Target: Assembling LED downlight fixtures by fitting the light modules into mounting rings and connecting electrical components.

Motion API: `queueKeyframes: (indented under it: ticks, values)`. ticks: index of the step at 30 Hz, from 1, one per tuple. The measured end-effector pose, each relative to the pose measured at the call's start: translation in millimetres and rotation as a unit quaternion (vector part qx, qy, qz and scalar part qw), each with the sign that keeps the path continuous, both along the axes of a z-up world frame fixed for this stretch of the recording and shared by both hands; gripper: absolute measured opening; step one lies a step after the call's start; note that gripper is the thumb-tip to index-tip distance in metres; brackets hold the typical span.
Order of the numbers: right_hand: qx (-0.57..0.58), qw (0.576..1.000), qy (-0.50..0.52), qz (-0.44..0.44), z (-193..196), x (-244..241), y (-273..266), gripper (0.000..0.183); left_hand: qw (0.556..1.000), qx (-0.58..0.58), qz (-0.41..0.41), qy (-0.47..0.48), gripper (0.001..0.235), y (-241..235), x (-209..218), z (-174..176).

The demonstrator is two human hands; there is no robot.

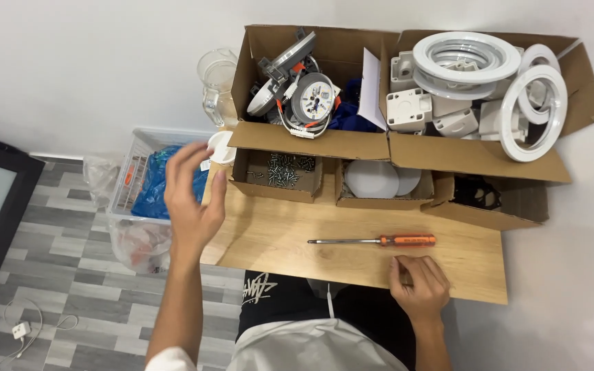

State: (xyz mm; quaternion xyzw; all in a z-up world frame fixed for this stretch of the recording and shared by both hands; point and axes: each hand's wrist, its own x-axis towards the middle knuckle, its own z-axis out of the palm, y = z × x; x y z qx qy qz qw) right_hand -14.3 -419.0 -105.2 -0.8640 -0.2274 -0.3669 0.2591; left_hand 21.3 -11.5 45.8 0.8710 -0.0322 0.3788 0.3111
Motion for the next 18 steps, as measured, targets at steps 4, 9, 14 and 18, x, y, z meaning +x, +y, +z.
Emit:
queueKeyframes:
  ticks: [4,9,14,18]
  values:
    - [-0.003,1.000,-0.001,-0.006,-0.9,-2.7,0.2,0.015,0.992,0.006,-0.115,-0.045,0.026,-18.5,46.0,43.9]
    - [0.001,1.000,0.005,0.002,7.9,-6.8,1.7,0.016,0.979,0.087,-0.163,-0.089,0.026,-31.4,115.8,59.1]
    - [0.009,1.000,-0.002,0.014,3.6,-3.0,-0.6,0.013,0.977,0.172,-0.123,0.004,0.046,-34.8,168.9,44.4]
    - [0.006,1.000,0.001,0.006,5.4,-3.9,-0.9,0.014,0.977,0.185,-0.102,0.031,0.044,-37.8,186.3,30.8]
